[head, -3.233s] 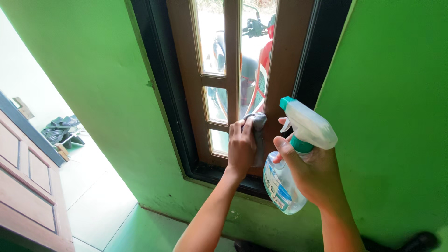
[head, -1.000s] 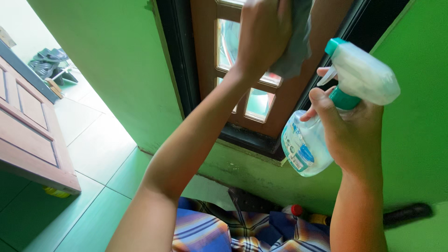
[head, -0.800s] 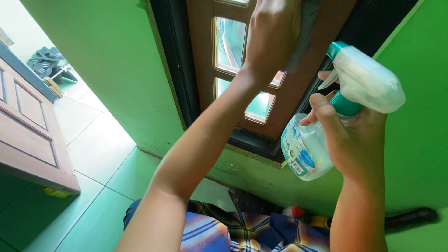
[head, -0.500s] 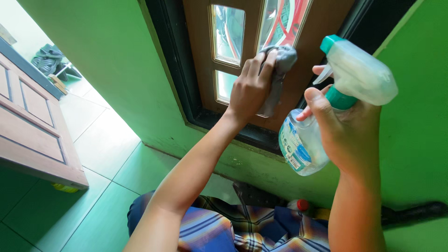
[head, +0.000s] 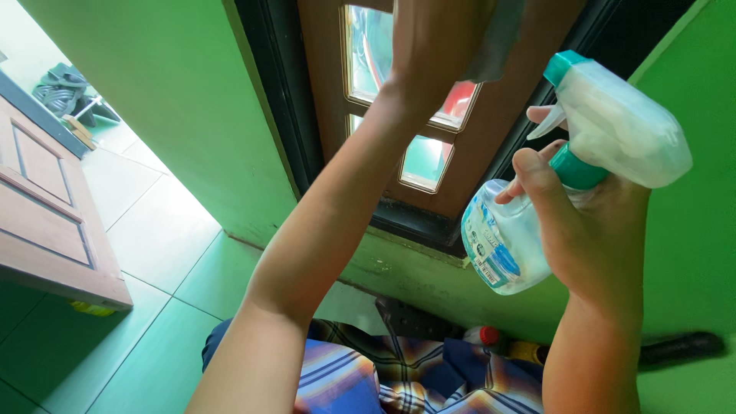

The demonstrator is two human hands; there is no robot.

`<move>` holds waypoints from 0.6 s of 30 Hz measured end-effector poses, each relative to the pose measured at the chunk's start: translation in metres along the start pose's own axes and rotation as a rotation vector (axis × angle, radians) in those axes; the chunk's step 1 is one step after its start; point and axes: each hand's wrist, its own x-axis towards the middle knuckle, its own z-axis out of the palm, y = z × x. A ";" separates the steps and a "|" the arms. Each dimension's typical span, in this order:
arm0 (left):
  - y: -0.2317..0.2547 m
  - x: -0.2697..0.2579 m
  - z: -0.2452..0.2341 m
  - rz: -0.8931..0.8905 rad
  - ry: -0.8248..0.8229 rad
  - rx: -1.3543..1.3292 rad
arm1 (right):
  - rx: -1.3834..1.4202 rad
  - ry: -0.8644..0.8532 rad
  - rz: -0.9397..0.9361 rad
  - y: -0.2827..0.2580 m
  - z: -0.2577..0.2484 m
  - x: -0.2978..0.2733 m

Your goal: The person cleans a small paneled window using a cloth and a spray bottle.

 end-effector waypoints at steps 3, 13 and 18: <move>0.007 -0.030 0.006 0.001 0.072 0.024 | -0.028 0.005 0.033 0.009 -0.001 -0.001; 0.038 -0.118 -0.018 -0.028 0.049 0.110 | -0.014 -0.003 0.090 0.017 0.000 -0.007; 0.035 -0.123 -0.028 -0.135 -0.128 0.072 | -0.057 0.002 0.072 0.000 -0.002 -0.013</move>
